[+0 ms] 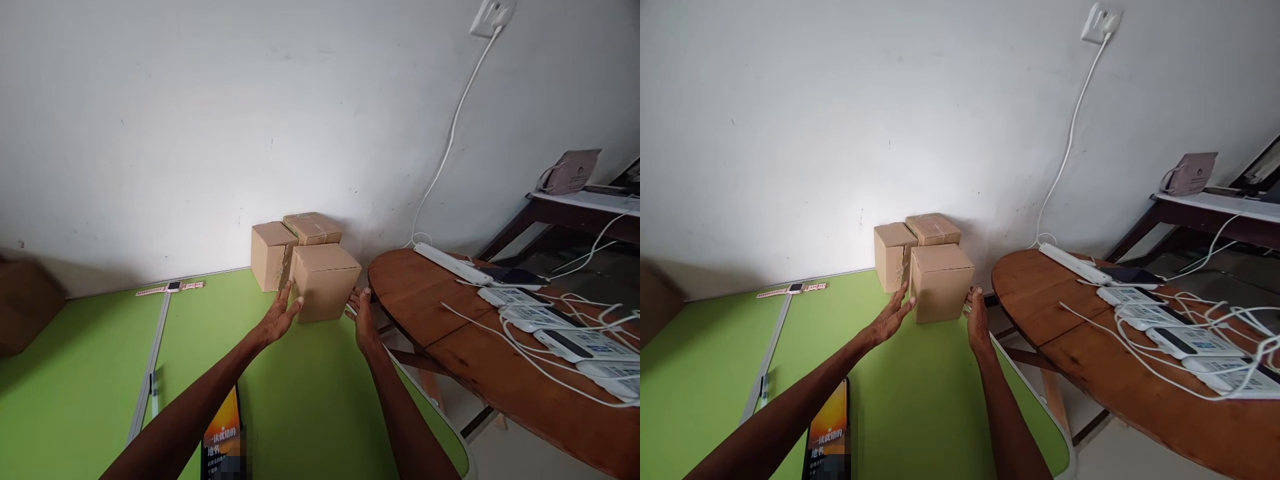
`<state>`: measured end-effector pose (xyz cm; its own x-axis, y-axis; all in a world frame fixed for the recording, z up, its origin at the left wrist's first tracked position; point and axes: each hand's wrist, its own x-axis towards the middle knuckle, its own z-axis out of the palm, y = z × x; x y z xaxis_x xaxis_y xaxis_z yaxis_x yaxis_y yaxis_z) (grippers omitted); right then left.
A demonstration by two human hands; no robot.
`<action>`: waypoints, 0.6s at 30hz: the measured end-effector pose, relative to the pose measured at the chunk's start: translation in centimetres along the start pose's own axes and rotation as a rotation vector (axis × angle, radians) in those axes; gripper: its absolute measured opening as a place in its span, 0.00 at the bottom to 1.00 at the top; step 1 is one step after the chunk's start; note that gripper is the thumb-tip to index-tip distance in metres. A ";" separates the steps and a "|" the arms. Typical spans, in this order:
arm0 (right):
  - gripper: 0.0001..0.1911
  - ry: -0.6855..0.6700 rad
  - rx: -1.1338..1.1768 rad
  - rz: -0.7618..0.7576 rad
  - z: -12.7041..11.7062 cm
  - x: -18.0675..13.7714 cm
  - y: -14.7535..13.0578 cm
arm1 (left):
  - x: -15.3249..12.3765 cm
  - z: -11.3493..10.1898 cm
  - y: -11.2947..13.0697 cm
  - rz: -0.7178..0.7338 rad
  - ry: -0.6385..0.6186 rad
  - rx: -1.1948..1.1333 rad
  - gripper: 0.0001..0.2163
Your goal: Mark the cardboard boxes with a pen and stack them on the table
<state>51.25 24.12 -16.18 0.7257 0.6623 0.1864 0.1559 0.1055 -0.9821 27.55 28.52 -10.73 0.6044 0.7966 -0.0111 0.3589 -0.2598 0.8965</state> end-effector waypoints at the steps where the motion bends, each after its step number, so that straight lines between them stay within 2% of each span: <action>1: 0.54 -0.022 0.006 0.029 -0.3 -1.0 0.1 | 0.0 0.0 0.4 -0.006 -0.025 -0.023 0.43; 5: 0.49 -0.079 0.037 0.059 -3.8 -4.9 -0.3 | -2.9 -1.6 0.4 -0.038 -0.074 -0.091 0.44; 7: 0.46 -0.158 0.075 0.051 -5.5 -6.7 -0.2 | -4.7 -2.7 -0.4 -0.058 -0.062 -0.121 0.44; 9: 0.44 -0.275 0.141 0.060 -6.2 -8.6 0.6 | -5.5 -3.0 -1.3 -0.077 -0.041 -0.153 0.45; 11: 0.46 -0.318 0.210 0.124 -5.8 -10.8 1.7 | -5.7 -2.4 -1.7 -0.072 -0.035 -0.187 0.45; 14: 0.51 -0.203 0.230 0.241 -4.1 -13.9 3.0 | -5.8 -0.7 -1.3 -0.013 -0.059 -0.238 0.42; 16: 0.51 -0.127 0.217 0.269 -3.3 -15.4 2.8 | -6.8 -0.1 -0.6 0.018 -0.080 -0.251 0.41; 18: 0.51 -0.092 0.207 0.274 -3.0 -16.3 1.8 | -8.7 -0.5 0.1 0.020 -0.098 -0.239 0.41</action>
<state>41.71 11.30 -20.90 0.6568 0.7499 -0.0788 -0.1824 0.0566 -0.9816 21.95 21.80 -10.26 0.6798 0.7330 -0.0248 0.1752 -0.1295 0.9760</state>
